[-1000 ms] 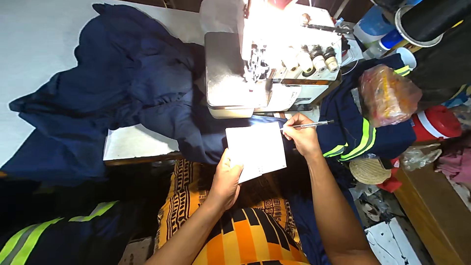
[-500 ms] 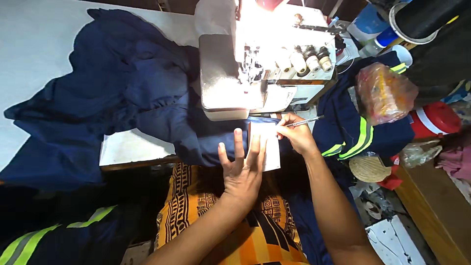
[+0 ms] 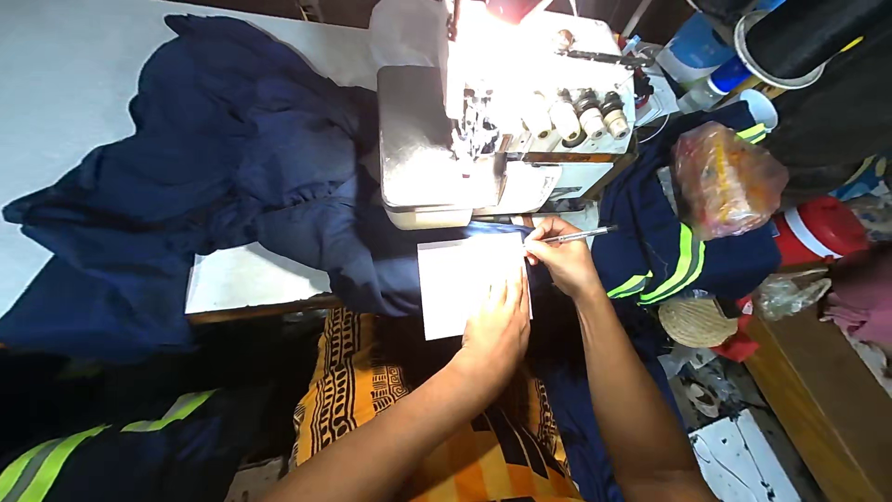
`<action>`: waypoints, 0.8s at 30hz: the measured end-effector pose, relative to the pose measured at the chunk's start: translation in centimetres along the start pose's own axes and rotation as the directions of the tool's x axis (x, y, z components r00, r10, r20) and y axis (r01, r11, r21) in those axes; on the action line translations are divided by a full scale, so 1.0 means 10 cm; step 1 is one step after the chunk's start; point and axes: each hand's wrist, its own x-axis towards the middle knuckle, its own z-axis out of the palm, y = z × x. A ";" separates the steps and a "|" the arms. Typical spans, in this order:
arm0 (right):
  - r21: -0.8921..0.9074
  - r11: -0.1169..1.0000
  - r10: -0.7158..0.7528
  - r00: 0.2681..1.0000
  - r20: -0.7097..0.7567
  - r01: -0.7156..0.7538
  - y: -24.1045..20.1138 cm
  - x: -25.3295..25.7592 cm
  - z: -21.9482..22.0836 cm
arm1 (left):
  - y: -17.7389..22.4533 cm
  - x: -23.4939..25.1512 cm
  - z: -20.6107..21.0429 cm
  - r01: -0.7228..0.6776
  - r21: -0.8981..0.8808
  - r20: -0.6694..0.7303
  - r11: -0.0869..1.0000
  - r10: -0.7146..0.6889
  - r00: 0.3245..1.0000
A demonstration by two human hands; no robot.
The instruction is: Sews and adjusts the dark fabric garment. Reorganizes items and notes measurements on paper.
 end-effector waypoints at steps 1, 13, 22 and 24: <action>0.006 1.000 -0.010 1.000 -0.009 0.010 0.01 -0.01 0.00 | -0.01 0.00 0.02 -0.009 0.003 -0.024 1.000 0.010 1.000; -0.096 0.993 -0.072 0.997 -0.037 0.068 0.01 -0.03 0.06 | -0.06 0.03 0.10 -0.025 0.012 -0.202 1.000 0.027 0.979; -0.209 0.973 -0.108 0.994 -0.035 0.098 0.00 -0.03 0.08 | -0.06 0.03 0.13 -0.027 -0.010 -0.238 1.000 0.024 0.971; -0.212 0.972 -0.109 0.993 -0.038 0.099 0.00 -0.03 0.08 | -0.06 0.03 0.09 -0.021 0.001 -0.192 1.000 0.021 0.981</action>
